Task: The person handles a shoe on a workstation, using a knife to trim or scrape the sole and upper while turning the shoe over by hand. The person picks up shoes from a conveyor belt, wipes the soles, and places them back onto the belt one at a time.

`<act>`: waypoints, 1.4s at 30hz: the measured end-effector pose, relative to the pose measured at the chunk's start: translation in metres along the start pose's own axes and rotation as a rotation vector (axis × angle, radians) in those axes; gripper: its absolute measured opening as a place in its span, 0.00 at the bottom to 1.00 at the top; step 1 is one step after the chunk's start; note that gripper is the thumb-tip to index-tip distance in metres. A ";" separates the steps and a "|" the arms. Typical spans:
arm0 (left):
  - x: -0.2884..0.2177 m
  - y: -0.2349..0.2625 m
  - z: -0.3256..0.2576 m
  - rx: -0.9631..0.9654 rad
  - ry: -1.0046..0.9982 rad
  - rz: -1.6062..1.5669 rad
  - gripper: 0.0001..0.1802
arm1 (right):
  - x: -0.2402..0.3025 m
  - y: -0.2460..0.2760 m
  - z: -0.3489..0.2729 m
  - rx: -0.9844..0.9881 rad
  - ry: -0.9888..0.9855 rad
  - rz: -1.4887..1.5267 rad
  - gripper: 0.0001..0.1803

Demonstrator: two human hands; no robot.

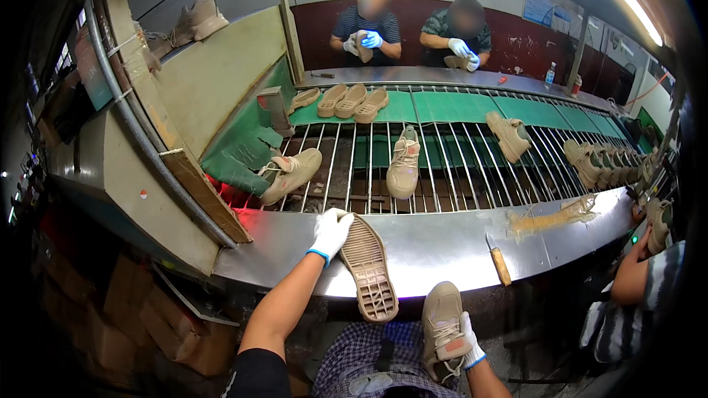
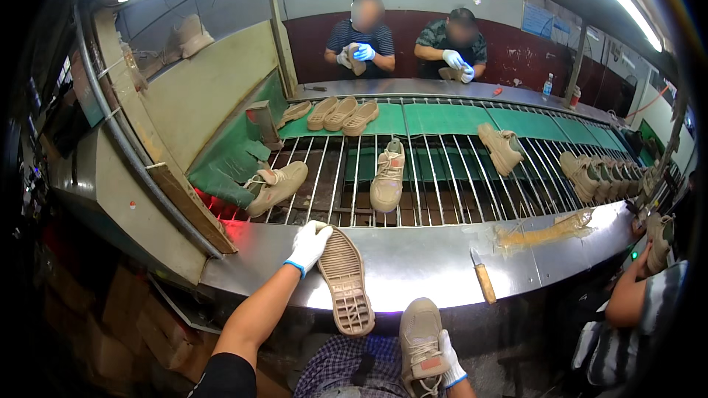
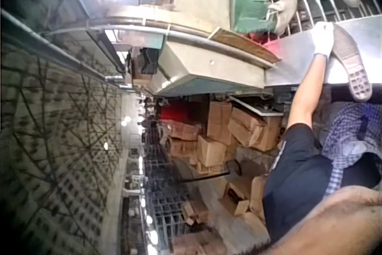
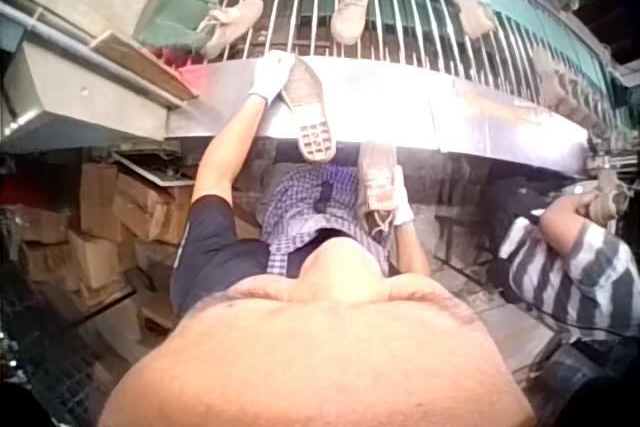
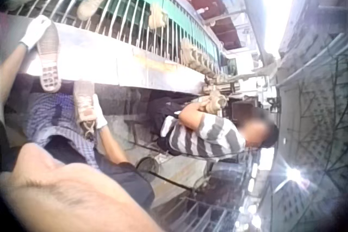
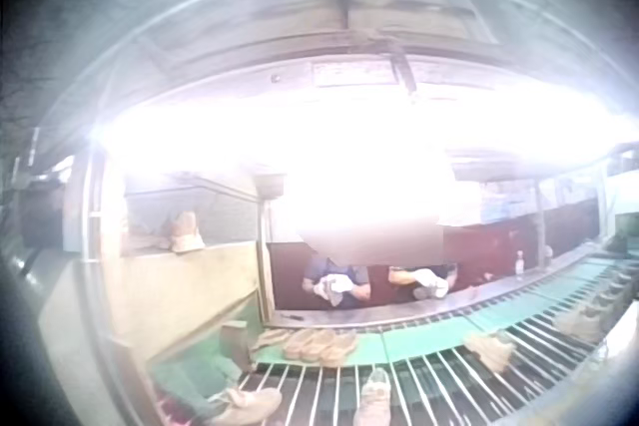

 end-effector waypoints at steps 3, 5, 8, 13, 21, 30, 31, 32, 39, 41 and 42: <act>-0.013 -0.021 -0.025 0.206 -0.061 -0.516 0.17 | 0.012 -0.037 -0.006 0.074 -0.090 0.234 0.58; -0.044 -0.028 -0.073 0.348 -0.143 -0.564 0.17 | 0.038 -0.080 -0.027 0.115 -0.036 0.275 0.56; -0.091 -0.034 -0.149 0.395 -0.271 -0.428 0.21 | 0.049 -0.089 -0.046 -0.038 -0.064 0.335 0.56; -0.041 -0.109 -0.204 0.434 -0.407 -0.286 0.27 | 0.037 -0.063 -0.062 -0.015 -0.141 0.237 0.53; -0.047 -0.078 -0.209 0.789 -0.276 -0.466 0.61 | 0.002 -0.060 -0.045 0.160 -0.128 0.197 0.50; -0.049 -0.074 -0.216 0.738 -0.430 -0.366 0.58 | 0.004 -0.063 -0.042 0.146 -0.043 0.024 0.40; -0.049 -0.074 -0.217 0.738 -0.430 -0.370 0.58 | -0.002 -0.054 -0.040 0.171 -0.047 0.061 0.38; -0.048 -0.074 -0.217 0.735 -0.433 -0.373 0.57 | -0.005 -0.049 -0.038 0.197 -0.051 0.099 0.36; -0.044 -0.075 -0.217 0.771 -0.412 -0.460 0.53 | 0.002 -0.058 -0.037 0.141 -0.071 -0.078 0.31; -0.044 -0.075 -0.217 0.770 -0.421 -0.457 0.53 | 0.001 -0.055 -0.036 0.130 -0.069 -0.138 0.30; -0.045 -0.074 -0.217 0.769 -0.423 -0.451 0.53 | 0.000 -0.054 -0.038 0.136 -0.069 -0.128 0.30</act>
Point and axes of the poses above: each hand's wrist, its own z-axis towards the middle knuckle, its own y-axis out of the back of the hand, x = y × z, the point moved 3 cm from there along z, towards the middle knuckle, and after that the axes turned 7 degrees about y, right-handed, at the moved point
